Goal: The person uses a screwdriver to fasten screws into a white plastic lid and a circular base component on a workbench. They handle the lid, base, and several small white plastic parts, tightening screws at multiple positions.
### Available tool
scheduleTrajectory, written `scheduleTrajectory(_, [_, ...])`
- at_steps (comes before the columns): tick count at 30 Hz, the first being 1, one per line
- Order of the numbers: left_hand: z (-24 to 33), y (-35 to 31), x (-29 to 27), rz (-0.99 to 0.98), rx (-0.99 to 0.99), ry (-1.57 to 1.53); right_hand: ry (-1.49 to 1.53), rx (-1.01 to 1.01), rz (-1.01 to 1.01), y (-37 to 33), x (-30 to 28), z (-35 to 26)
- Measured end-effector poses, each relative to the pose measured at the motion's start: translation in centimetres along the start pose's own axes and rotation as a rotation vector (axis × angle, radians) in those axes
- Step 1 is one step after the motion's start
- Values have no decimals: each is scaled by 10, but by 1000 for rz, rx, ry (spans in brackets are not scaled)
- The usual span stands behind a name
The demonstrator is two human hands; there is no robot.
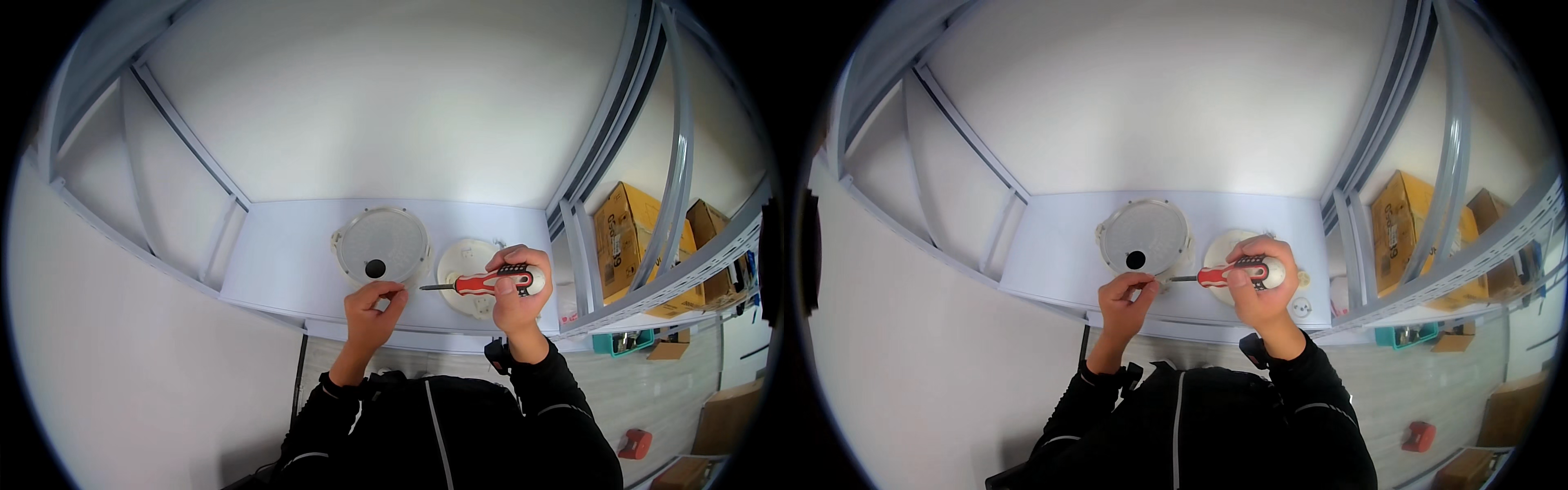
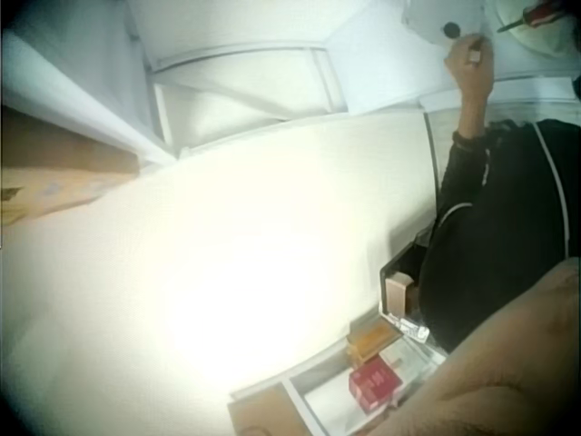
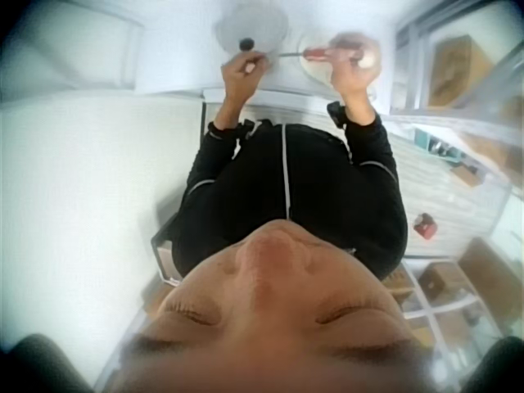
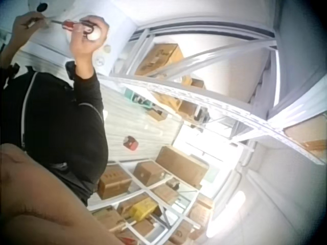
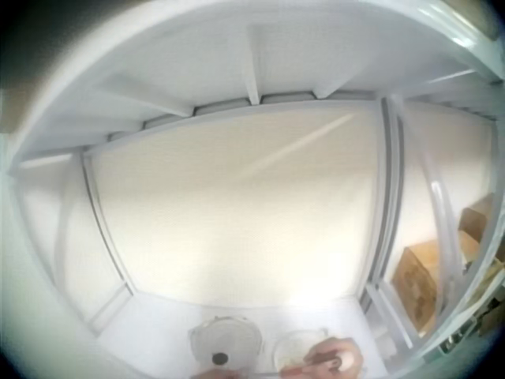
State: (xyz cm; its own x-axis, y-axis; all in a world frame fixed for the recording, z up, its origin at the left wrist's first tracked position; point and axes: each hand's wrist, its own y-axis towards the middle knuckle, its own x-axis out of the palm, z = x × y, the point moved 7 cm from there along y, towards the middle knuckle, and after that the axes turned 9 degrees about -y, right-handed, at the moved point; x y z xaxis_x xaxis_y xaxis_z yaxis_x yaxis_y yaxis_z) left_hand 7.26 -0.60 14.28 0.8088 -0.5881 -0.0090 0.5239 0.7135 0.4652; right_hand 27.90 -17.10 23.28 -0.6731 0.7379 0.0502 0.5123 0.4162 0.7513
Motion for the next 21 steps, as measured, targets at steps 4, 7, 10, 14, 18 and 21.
scheduleTrajectory(4, [-1,0,5,-12,-66,-102,-6,-26,8,1,1,-3])
scheduleTrajectory(7, [1,1,6,50,-52,-153,35,-10,28,3,2,-5])
scheduleTrajectory(10, [0,0,4,5,-35,-56,21,-10,18,2,2,-4])
scheduleTrajectory(14, [3,1,5,-29,-7,-46,41,-1,8,1,6,0])
scheduleTrajectory(18, [6,1,2,-39,37,-27,72,35,-13,1,13,3])
scheduleTrajectory(21, [8,0,1,-31,58,-20,75,60,-29,2,16,4])
